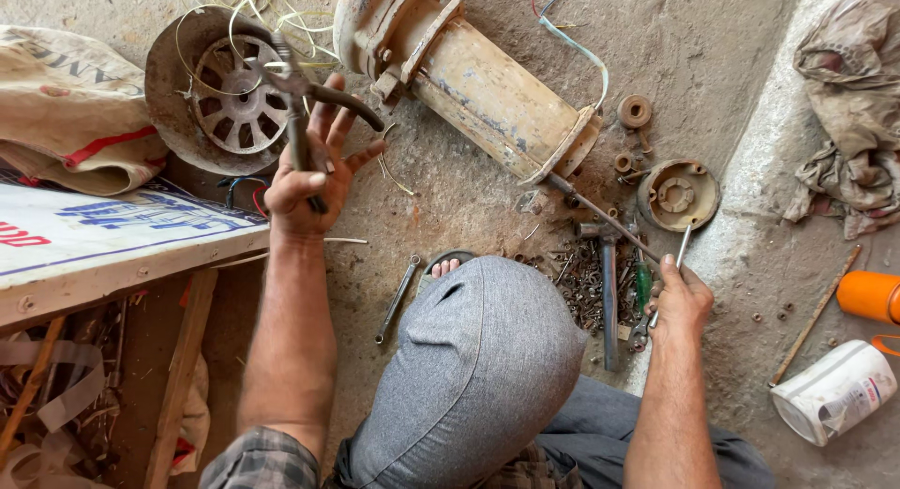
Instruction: The person sits on the floor and uses a wrench and hammer to loosen and remove bolts from a cylindrical electric motor housing. They then pull out the internal rotor and stator components, separating the motor into its main parts.
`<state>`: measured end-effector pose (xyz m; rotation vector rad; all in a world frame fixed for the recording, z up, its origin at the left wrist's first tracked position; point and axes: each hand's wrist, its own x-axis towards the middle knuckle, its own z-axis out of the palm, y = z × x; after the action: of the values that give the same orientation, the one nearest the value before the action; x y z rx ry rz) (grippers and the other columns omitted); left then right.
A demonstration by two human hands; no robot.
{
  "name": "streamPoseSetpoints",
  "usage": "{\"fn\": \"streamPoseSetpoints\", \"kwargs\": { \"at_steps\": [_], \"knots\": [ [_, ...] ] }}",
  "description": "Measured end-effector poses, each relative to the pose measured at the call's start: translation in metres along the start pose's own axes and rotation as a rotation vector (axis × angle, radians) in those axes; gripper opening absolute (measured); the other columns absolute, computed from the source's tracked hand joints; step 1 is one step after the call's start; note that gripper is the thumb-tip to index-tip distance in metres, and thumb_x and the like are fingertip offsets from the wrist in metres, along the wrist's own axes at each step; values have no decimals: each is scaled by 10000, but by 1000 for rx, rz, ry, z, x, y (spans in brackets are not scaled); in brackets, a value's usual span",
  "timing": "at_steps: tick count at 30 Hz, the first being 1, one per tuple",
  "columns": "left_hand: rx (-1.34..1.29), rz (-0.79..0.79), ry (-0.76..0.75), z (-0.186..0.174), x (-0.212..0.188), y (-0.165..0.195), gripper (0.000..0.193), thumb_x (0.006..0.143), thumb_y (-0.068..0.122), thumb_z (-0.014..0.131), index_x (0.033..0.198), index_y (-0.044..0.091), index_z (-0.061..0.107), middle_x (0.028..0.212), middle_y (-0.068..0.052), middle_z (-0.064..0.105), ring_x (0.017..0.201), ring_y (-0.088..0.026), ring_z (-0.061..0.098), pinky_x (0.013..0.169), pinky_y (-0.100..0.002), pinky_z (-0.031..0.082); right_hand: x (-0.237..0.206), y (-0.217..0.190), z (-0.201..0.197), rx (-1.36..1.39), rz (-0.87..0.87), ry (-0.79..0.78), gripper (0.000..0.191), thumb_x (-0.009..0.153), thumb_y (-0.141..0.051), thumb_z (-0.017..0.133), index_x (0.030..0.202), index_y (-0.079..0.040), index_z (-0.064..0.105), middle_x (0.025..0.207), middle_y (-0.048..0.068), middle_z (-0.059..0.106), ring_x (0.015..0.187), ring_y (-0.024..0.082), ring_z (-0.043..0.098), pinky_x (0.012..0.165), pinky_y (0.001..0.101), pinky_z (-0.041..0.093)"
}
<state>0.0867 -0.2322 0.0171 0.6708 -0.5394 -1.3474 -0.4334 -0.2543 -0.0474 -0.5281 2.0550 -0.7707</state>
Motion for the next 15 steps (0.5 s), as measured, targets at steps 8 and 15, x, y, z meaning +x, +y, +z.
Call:
{"fn": "streamPoseSetpoints", "kwargs": {
  "at_steps": [8,15],
  "knots": [
    [227,-173,68,1,18,25,605,751,40,650,1355,42,645,1392,-187,602,1298,-339,636,987,-504,572,-7,-1,3,25,11,8,396,956,-266,755,1241,-2,681,680,4,565,460,63,463,361,218,369],
    [898,-996,166,-37,86,53,387,892,66,556,1229,-93,661,933,-155,608,736,-193,577,777,-453,637,-7,2,1,-32,-3,22,405,951,-271,739,1253,-10,672,721,10,609,503,49,509,373,204,415]
  ]
}}
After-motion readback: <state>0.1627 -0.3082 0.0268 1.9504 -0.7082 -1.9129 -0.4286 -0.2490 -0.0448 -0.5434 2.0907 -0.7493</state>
